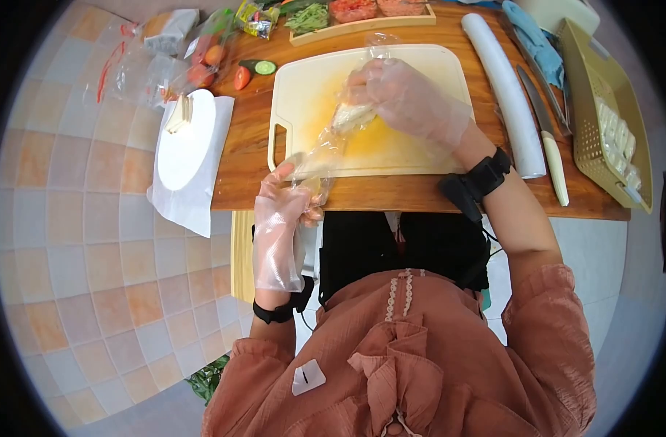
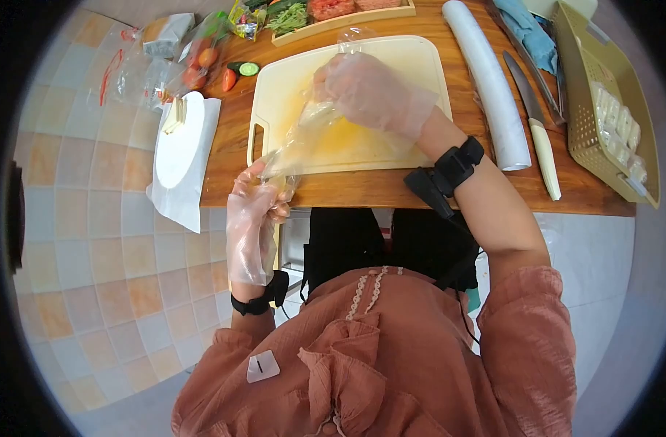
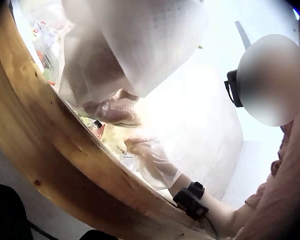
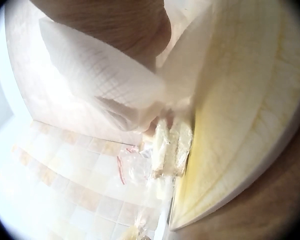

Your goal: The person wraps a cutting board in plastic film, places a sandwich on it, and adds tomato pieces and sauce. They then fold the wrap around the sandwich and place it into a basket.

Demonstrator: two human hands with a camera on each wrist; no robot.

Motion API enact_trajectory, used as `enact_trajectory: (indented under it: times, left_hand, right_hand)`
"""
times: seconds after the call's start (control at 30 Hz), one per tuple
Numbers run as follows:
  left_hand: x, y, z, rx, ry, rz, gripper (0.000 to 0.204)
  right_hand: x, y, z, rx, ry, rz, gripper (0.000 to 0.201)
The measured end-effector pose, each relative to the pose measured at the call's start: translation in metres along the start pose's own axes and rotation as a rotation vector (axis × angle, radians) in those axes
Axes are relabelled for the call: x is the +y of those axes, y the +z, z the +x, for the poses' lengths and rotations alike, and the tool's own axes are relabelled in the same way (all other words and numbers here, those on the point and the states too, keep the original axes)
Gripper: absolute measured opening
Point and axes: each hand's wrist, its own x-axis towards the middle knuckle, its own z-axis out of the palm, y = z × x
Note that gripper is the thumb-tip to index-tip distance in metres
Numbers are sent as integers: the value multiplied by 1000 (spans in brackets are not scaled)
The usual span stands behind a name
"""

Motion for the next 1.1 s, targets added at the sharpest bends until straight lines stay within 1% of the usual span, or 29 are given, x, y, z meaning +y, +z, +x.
enact_trajectory:
  times: [0.03,0.07,0.13,0.2,0.27,0.3,0.37,0.43,0.47,0.53,0.57,0.6,0.63,0.67,0.7,0.77,0.8,0.83,0.9,0.93,0.97,1.03,1.07,1.1]
  left_hand:
    - [-1,0,-2,-17,34,-70,46]
    - [0,1,-4,-18,34,-68,46]
    - [3,3,-8,-36,98,-71,55]
    - [6,4,-11,-59,120,-59,59]
    - [12,8,-16,-85,143,-45,63]
    - [17,14,-21,-78,128,-46,64]
    - [24,18,-28,-72,112,-45,66]
    - [27,18,-33,-97,120,55,62]
    - [27,16,-35,-98,119,57,62]
    - [28,7,-39,-204,125,108,58]
    - [27,2,-39,-206,124,110,58]
    - [23,-5,-39,-198,162,158,57]
    - [19,-13,-36,-188,201,206,55]
    - [11,-27,-31,-151,217,193,56]
    - [5,-38,-24,-148,216,195,56]
    - [-5,-52,-5,-24,411,454,57]
    - [-6,-54,2,11,475,558,62]
    - [-6,-56,8,12,474,557,62]
    - [-2,-56,17,-39,1030,1163,68]
    - [-4,-50,18,-29,1082,1141,69]
    - [-2,-44,18,-25,1081,1138,69]
    - [4,-34,23,-124,1210,1194,68]
    - [3,-33,28,-139,1263,1233,61]
    - [5,-29,30,-137,1266,1229,61]
  right_hand:
    - [0,1,0,-1,-9,-12,23]
    - [0,2,0,-3,-18,-24,22]
    - [-2,2,0,-3,-3,-7,22]
    - [-2,2,-2,-1,12,6,23]
    - [-1,4,-5,-26,35,77,34]
    - [-2,4,-5,-23,39,75,34]
    - [-4,6,-4,27,40,165,21]
    - [-5,7,-4,18,42,188,20]
    - [-5,7,-3,6,42,211,20]
    - [-5,7,-4,12,50,210,21]
    - [-5,7,-5,17,58,208,21]
    - [-6,6,-5,19,61,208,21]
    - [-6,6,-5,-4,73,197,28]
    - [-8,6,-4,-27,84,188,36]
    - [-8,7,-4,-26,84,191,36]
    - [-7,7,-4,-12,83,208,38]
    - [-8,6,-4,-12,82,208,38]
    - [-8,5,-4,-23,91,211,38]
    - [-8,5,-3,-38,94,214,39]
    - [-8,6,-3,-35,107,201,40]
    - [-8,6,-4,-33,120,187,40]
    - [-7,8,-4,-42,129,171,40]
    - [-6,8,-4,-46,141,155,40]
    - [-7,5,-2,-48,140,151,40]
